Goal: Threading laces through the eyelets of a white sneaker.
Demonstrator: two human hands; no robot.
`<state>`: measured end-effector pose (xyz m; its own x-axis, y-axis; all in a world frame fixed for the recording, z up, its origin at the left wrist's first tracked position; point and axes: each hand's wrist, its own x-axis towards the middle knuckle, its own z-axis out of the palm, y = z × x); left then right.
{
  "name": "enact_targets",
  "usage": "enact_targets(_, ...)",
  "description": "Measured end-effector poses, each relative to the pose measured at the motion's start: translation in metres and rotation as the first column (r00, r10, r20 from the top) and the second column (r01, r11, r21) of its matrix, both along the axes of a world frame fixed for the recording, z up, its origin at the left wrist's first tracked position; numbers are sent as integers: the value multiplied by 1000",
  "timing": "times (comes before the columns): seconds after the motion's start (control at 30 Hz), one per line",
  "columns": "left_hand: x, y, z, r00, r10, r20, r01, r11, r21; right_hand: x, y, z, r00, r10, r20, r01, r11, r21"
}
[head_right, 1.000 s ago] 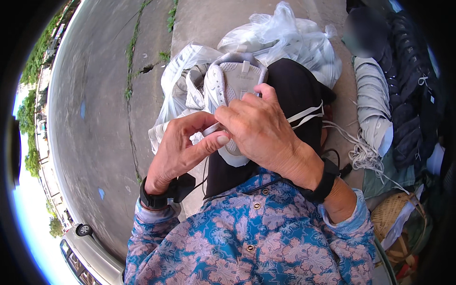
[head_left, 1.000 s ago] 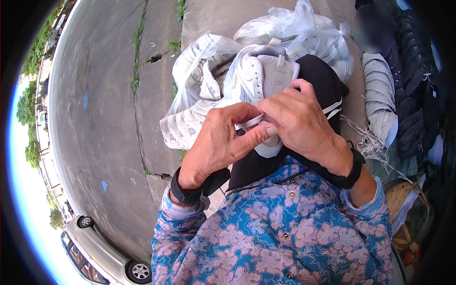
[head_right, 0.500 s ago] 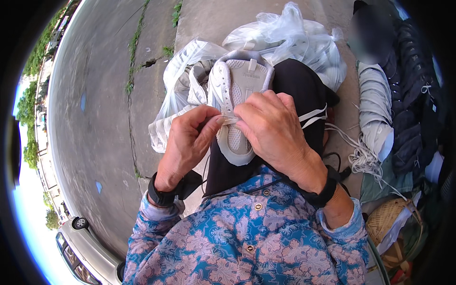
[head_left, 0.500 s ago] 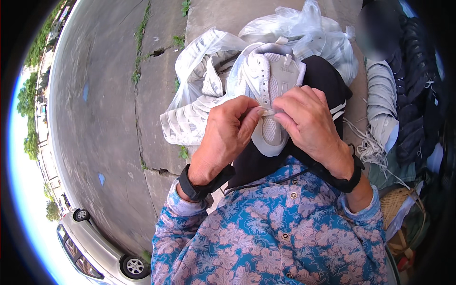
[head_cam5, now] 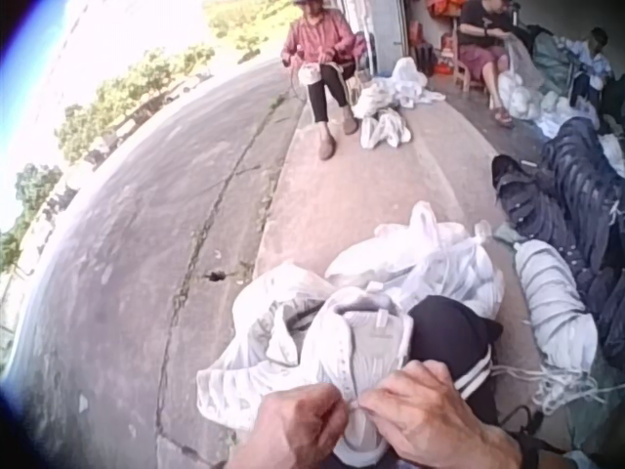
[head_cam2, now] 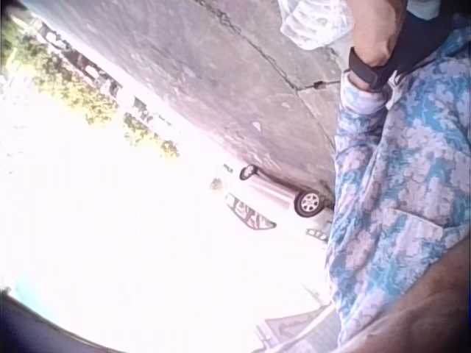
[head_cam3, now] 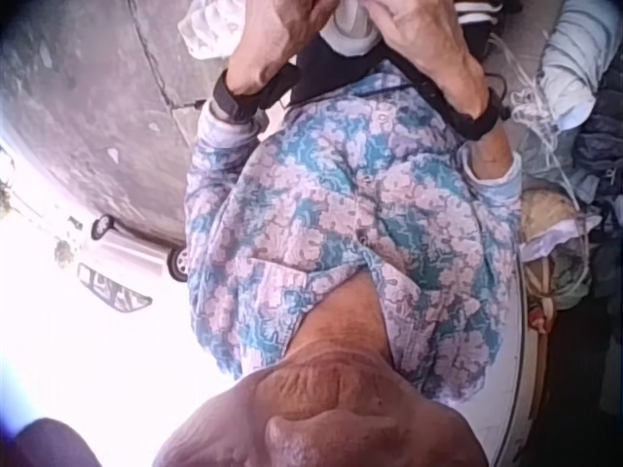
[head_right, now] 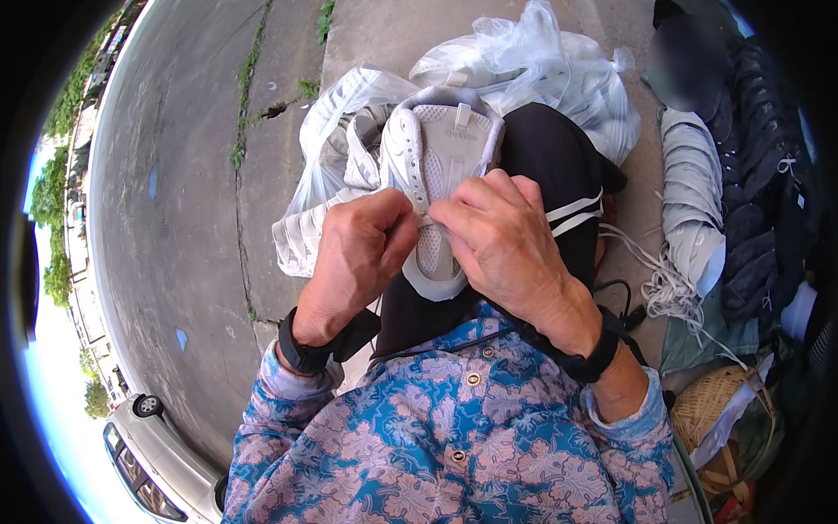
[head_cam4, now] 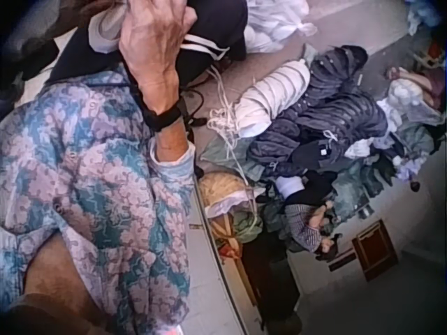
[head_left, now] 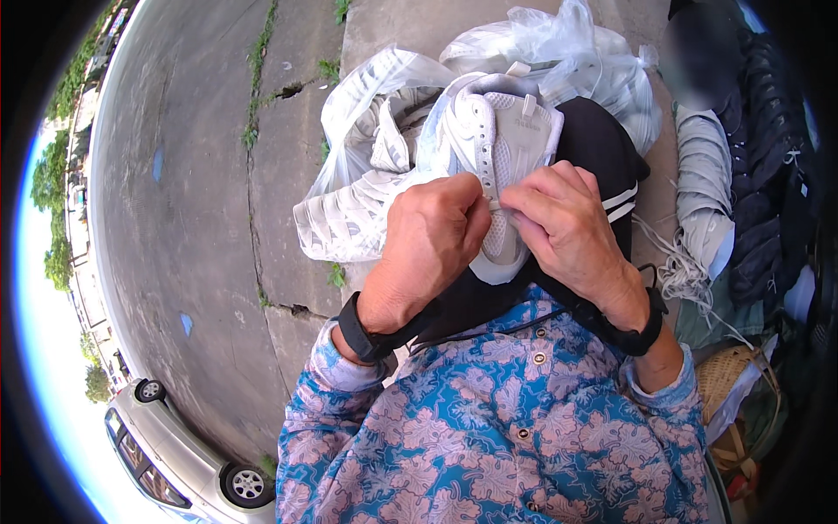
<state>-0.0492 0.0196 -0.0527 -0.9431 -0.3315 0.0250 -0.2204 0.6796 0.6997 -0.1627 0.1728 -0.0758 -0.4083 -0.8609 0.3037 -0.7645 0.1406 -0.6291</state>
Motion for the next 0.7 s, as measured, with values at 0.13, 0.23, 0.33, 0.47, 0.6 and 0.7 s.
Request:
enact_targets(0.13, -11, 10, -4, 998, -58, 31, 64, 966, -251, -2, -1, 0, 1000, 8, 0, -8, 1000, 9)
enact_targets(0.23, -8, 0, 4, 988, -151, 15, 145, 913, -381, -6, 0, 1, 999, 6, 33, -7, 1000, 10)
enact_targets(0.33, -18, -10, 24, 978, -210, -6, 185, 874, -449, -8, -5, -2, 994, -27, 102, 30, 999, -33)
enact_targets(0.47, -37, -29, 37, 899, -404, 169, 427, 722, -544, -12, -12, 3, 992, -74, 97, 78, 996, -35)
enact_targets(0.6, -50, -47, 39, 813, -511, 279, 581, 675, -455, -12, -19, 7, 999, -34, -22, 34, 999, 14)
enact_targets(0.7, -48, -55, 29, 777, -589, 222, 628, 698, -345, -16, -22, 13, 992, -15, -127, 19, 999, 28)
